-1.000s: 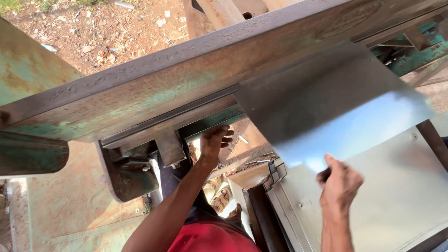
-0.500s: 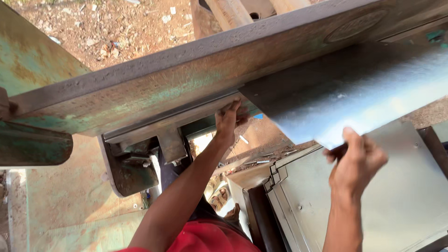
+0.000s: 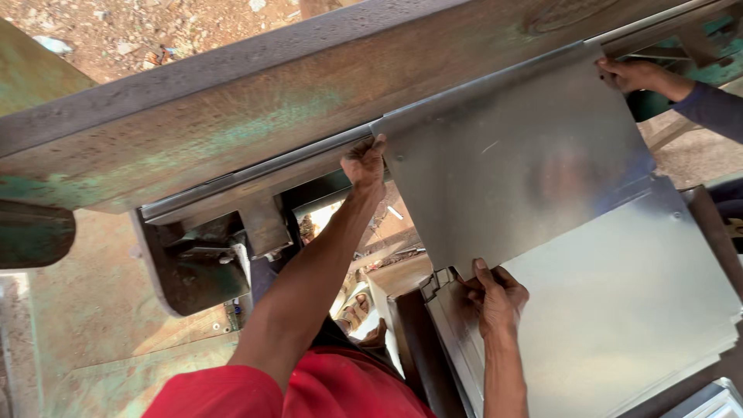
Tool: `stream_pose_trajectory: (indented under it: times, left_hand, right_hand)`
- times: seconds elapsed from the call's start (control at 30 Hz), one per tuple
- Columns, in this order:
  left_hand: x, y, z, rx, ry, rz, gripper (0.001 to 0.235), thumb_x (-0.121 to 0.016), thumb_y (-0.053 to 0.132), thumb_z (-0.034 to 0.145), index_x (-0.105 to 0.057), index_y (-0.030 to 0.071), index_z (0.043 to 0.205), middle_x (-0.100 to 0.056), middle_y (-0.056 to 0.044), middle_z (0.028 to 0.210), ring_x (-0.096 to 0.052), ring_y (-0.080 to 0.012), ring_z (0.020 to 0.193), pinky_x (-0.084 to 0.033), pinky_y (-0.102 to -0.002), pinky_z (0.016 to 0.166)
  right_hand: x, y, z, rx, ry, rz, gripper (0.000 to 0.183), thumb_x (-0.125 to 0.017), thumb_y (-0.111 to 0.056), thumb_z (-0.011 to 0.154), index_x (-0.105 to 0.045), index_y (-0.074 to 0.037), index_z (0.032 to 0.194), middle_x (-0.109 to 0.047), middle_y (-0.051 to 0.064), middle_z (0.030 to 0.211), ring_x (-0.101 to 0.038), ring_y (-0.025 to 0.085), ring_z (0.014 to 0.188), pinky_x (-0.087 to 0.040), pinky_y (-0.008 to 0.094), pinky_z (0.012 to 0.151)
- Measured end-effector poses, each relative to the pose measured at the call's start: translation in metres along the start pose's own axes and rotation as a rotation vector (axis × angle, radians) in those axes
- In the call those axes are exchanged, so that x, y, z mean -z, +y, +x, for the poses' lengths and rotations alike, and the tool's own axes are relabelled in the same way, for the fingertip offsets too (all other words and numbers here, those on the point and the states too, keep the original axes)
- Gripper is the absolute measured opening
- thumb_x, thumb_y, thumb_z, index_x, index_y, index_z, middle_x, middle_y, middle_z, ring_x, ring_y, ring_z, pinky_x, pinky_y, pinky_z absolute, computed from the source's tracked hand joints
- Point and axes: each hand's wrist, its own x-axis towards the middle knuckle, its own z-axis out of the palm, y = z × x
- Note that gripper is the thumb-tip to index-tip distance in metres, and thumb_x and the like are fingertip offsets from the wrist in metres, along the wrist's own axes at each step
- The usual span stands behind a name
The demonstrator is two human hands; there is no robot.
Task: The person bends the edges of metal sheets by placing them one at a time into a manual bending machine and pulling a lever, then stacks the finished sheets to the side.
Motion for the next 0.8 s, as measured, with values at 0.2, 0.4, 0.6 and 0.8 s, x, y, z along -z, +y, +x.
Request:
stream_pose_trajectory:
  times: [0.2,0.4,0.6,0.8]
  left_hand:
    - [-0.004,0.001,0.0,-0.101,0.062,0.066,0.011,-0.085,0.007,0.079,-0.082,0.003,0.089,-0.077,-0.004,0.079,-0.062,-0.0117,0.064,-0.047,-0.03,0.057]
    - [-0.011,0.007,-0.002,-0.105,0.147,0.1,0.014,-0.088,0.01,0.076,-0.082,0.006,0.088,-0.079,-0.003,0.08,-0.064,-0.0109,0.065,-0.051,-0.03,0.061]
    - [-0.012,0.01,-0.001,-0.098,0.165,0.146,0.013,-0.088,0.009,0.075,-0.083,0.004,0.086,-0.079,-0.005,0.08,-0.063,-0.0121,0.064,-0.05,-0.031,0.061]
    - [-0.014,0.006,0.004,-0.108,0.161,0.092,0.012,-0.087,0.004,0.074,-0.082,0.004,0.085,-0.08,-0.007,0.083,-0.066,-0.0124,0.067,-0.054,-0.029,0.064]
  right_hand:
    - [-0.007,-0.017,-0.005,-0.03,-0.017,0.039,0.03,-0.082,-0.014,0.084,-0.072,0.007,0.102,-0.075,0.017,0.082,-0.061,0.015,0.053,-0.044,0.025,0.043]
    - [-0.008,-0.021,-0.007,0.021,-0.033,0.054,0.031,-0.081,-0.013,0.084,-0.072,0.008,0.104,-0.077,0.017,0.085,-0.076,0.022,0.068,-0.042,0.024,0.041]
    - [-0.007,-0.022,-0.008,0.019,-0.03,0.043,0.027,-0.081,-0.012,0.084,-0.072,0.006,0.101,-0.076,0.017,0.083,-0.076,0.022,0.067,-0.042,0.024,0.04]
    - [-0.006,-0.024,-0.009,0.048,-0.037,0.038,0.026,-0.081,-0.013,0.085,-0.071,0.007,0.097,-0.076,0.017,0.082,-0.076,0.023,0.067,-0.042,0.024,0.04]
